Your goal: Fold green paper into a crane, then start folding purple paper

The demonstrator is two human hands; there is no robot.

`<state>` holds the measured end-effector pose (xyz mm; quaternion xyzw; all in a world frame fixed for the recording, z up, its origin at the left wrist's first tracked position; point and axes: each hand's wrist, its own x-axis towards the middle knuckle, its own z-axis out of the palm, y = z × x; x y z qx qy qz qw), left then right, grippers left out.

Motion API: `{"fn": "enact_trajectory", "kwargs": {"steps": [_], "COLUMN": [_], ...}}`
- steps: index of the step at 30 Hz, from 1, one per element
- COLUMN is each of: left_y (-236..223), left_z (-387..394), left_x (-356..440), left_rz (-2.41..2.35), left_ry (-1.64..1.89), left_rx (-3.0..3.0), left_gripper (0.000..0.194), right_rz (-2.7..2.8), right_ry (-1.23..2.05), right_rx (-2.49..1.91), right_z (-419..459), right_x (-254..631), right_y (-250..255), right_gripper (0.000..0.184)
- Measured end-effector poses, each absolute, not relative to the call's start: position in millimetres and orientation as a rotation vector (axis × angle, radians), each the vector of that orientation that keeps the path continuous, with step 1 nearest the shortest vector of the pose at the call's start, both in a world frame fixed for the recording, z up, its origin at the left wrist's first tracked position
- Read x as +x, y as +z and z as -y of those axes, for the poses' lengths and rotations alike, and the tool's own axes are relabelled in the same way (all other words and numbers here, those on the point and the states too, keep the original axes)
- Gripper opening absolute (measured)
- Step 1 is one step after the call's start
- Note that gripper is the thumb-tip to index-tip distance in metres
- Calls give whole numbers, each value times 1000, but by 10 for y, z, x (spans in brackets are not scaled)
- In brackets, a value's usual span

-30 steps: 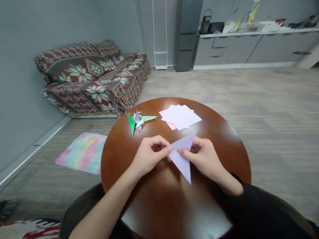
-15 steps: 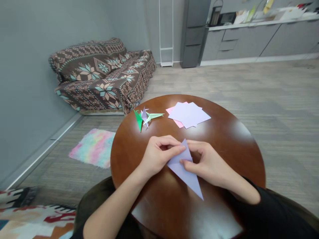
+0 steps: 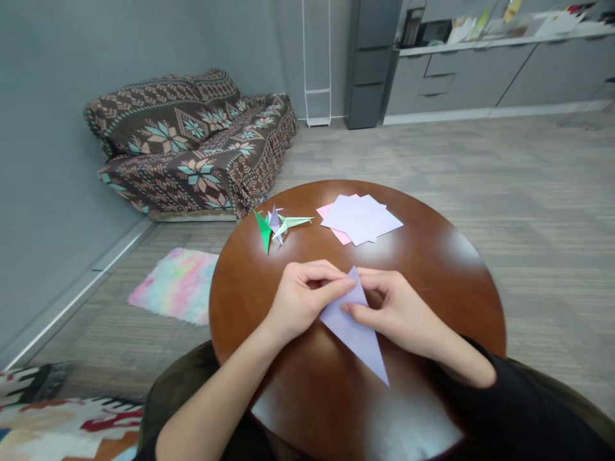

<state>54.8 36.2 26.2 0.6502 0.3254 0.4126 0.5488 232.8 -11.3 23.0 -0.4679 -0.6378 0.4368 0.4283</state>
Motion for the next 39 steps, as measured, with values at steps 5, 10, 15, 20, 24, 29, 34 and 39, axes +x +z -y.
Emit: {"fn": "enact_trajectory", "kwargs": {"steps": [5,10,15,20,24,29,34,39], "left_y": [263,254,248,241,230,232,238,232], "left_z": [-355,-373,-389,-414,-439,-418,-383,-437], "left_x": [555,563,564,546,512,494,515,479], "left_rz": [-801,-863,-870,-897,-849,-763,-740,-763], "left_ry": [976,932,811,833,871,893,901,941], "left_rx": [1524,1500,1491,1520,1563,1627,1644,1692], "left_gripper": [14,16,17,18,19,17,13,13], "right_rz": [1658,1580,1357,1276,1288,1389,1429,1379], "right_ry": [1139,1130,1099,1078,1111,1173,1173,1245], "right_rx": [-1172,-1177,-1222,-1216,-1167,-1187,-1204,-1187], "right_z": [119,91,37,28,38,50,56,40], "right_x": [2334,2375,2452,2468,2468,2461,2447,2495], "right_y": [231,223,194,186,190,194,206,186], "right_gripper": [10,8,12,14,10,9,7,3]}}
